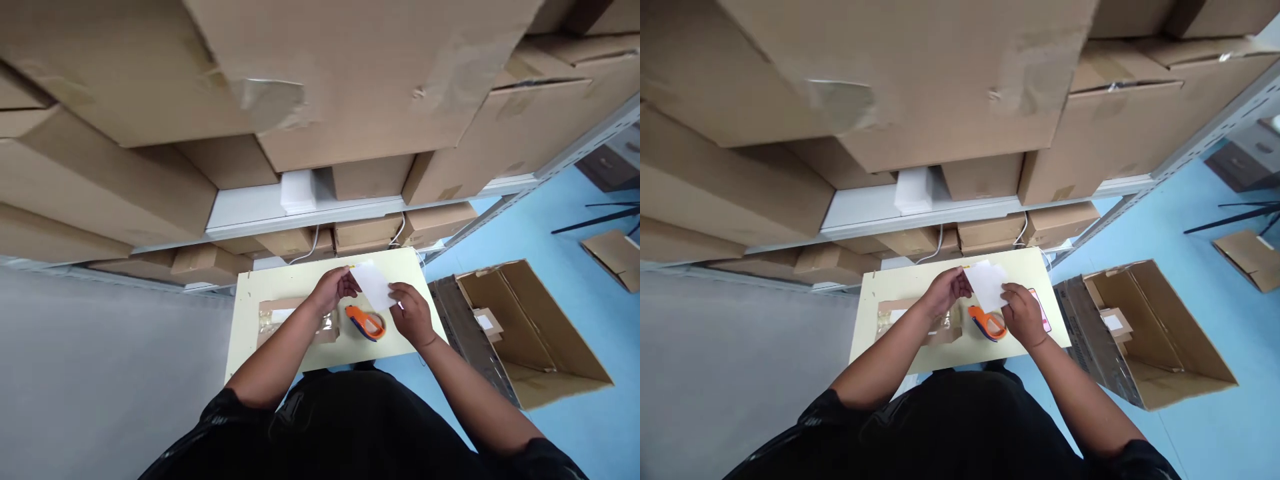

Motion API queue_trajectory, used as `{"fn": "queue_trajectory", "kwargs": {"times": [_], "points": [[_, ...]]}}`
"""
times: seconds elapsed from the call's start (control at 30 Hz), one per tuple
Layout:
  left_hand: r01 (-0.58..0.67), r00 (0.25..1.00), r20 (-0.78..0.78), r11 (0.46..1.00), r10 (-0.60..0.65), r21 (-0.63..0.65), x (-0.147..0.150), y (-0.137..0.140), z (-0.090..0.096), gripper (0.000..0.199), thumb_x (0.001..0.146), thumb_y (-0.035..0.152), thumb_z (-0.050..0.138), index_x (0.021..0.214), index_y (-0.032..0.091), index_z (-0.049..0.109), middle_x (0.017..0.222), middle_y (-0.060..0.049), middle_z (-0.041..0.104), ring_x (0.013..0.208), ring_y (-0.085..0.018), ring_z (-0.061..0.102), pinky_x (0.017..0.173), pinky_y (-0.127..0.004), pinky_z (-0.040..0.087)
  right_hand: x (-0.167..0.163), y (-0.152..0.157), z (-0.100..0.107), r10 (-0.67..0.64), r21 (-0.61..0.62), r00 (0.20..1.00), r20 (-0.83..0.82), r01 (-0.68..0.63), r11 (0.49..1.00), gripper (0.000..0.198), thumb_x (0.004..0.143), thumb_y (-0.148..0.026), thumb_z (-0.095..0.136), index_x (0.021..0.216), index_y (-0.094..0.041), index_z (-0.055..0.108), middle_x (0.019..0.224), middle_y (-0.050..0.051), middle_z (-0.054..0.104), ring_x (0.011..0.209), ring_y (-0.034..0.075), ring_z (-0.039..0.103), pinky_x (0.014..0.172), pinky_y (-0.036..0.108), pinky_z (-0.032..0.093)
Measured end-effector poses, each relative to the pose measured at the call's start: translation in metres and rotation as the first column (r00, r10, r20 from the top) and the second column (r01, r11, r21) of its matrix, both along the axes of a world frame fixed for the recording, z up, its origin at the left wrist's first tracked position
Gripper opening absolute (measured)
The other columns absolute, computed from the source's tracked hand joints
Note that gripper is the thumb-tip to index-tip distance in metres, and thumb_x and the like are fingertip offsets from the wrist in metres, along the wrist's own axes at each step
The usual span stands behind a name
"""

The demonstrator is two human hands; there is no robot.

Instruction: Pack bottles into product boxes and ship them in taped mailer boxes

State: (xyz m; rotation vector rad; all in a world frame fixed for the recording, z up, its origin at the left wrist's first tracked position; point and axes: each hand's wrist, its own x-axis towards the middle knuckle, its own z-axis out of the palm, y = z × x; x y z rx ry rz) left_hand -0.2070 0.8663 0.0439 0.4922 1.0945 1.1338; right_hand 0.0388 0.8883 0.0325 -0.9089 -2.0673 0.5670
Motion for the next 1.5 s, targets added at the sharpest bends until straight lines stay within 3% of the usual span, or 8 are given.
{"fn": "queue_trajectory", "kwargs": {"times": [0.13, 0.37, 0.73, 0.9, 1.03, 1.1, 1.4, 1.5], "points": [[-0.130, 0.989, -0.063, 0.990, 0.133, 0.056, -0.037, -0.059, 0.028, 0.023, 0.077, 0.038, 0.077, 0.077, 0.017, 0.066, 0.075, -0.007, 0.074, 0.071, -0.019, 0.071, 0.064, -0.028, 0.051, -0.039, -0.032, 0.019, 0.013, 0.012, 0.997, -0.080, -0.013, 1.000, 0.021, 0.086, -0.012, 0.059, 0.099, -0.028, 0.065, 0.119, 0.007, 0.073, 0.110, 0.026, 0.071, 0.094, 0.048, 0.060], [-0.236, 0.962, -0.116, 0.965, 0.249, 0.116, -0.082, -0.135, 0.035, 0.025, 0.081, 0.041, 0.072, 0.077, 0.018, 0.066, 0.080, -0.007, 0.074, 0.073, -0.018, 0.070, 0.065, -0.028, 0.052, -0.102, -0.096, 0.045, 0.032, -0.056, 0.984, -0.178, -0.042, 0.998, 0.014, 0.087, -0.015, 0.059, 0.092, -0.028, 0.062, 0.107, 0.006, 0.076, 0.100, 0.025, 0.073, 0.089, 0.047, 0.060], [-0.213, 0.974, -0.051, 0.971, 0.219, 0.109, -0.137, -0.193, 0.067, 0.035, 0.075, 0.047, 0.083, 0.081, 0.017, 0.066, 0.069, -0.007, 0.072, 0.063, -0.016, 0.067, 0.061, -0.026, 0.049, -0.163, -0.120, 0.084, 0.132, -0.292, 0.917, -0.375, -0.252, 0.923, 0.003, 0.089, -0.025, 0.063, 0.089, -0.025, 0.066, 0.111, 0.007, 0.075, 0.108, 0.024, 0.070, 0.093, 0.042, 0.057], [-0.358, 0.933, 0.027, 0.912, 0.360, 0.202, -0.133, -0.205, 0.078, 0.037, 0.075, 0.047, 0.086, 0.084, 0.017, 0.067, 0.073, -0.004, 0.071, 0.065, -0.013, 0.065, 0.061, -0.023, 0.048, -0.183, -0.125, 0.089, 0.010, -0.501, 0.869, -0.495, -0.294, 0.814, 0.047, 0.087, -0.038, 0.068, 0.132, -0.027, 0.060, 0.136, 0.012, 0.069, 0.116, 0.026, 0.069, 0.095, 0.043, 0.059], [-0.478, 0.878, 0.094, 0.851, 0.469, 0.217, -0.117, -0.204, 0.075, 0.037, 0.075, 0.046, 0.088, 0.085, 0.018, 0.067, 0.075, -0.001, 0.069, 0.067, -0.011, 0.064, 0.062, -0.022, 0.049, -0.190, -0.134, 0.083, 0.062, -0.634, 0.817, -0.573, -0.490, 0.598, 0.048, 0.097, -0.055, 0.046, 0.122, -0.020, 0.067, 0.108, 0.013, 0.078, 0.102, 0.031, 0.075, 0.086, 0.049, 0.062], [-0.495, 0.868, 0.082, 0.843, 0.489, 0.211, -0.108, -0.203, 0.073, 0.037, 0.075, 0.047, 0.088, 0.085, 0.018, 0.067, 0.074, -0.001, 0.068, 0.067, -0.011, 0.064, 0.063, -0.023, 0.049, -0.191, -0.137, 0.084, 0.064, -0.645, 0.798, -0.600, -0.529, 0.551, 0.051, 0.097, -0.062, 0.047, 0.117, -0.020, 0.068, 0.096, 0.012, 0.079, 0.095, 0.031, 0.076, 0.085, 0.049, 0.061], [-0.557, 0.830, 0.107, 0.811, 0.547, 0.177, -0.084, -0.201, 0.073, 0.036, 0.076, 0.047, 0.087, 0.089, 0.018, 0.069, 0.086, -0.003, 0.072, 0.070, -0.011, 0.064, 0.063, -0.024, 0.049, -0.186, -0.133, 0.100, 0.167, -0.509, 0.748, -0.642, -0.579, 0.637, 0.069, 0.080, -0.079, 0.068, 0.121, -0.024, 0.066, 0.116, 0.010, 0.075, 0.104, 0.029, 0.072, 0.092, 0.046, 0.060], [-0.564, 0.826, 0.124, 0.808, 0.551, 0.167, -0.075, -0.201, 0.073, 0.036, 0.075, 0.047, 0.087, 0.089, 0.018, 0.069, 0.086, -0.003, 0.073, 0.071, -0.012, 0.064, 0.063, -0.024, 0.048, -0.189, -0.134, 0.097, 0.066, -0.573, 0.808, -0.586, -0.471, 0.670, 0.056, 0.079, -0.067, 0.078, 0.111, -0.022, 0.070, 0.109, 0.009, 0.077, 0.100, 0.028, 0.073, 0.092, 0.044, 0.059]]}}
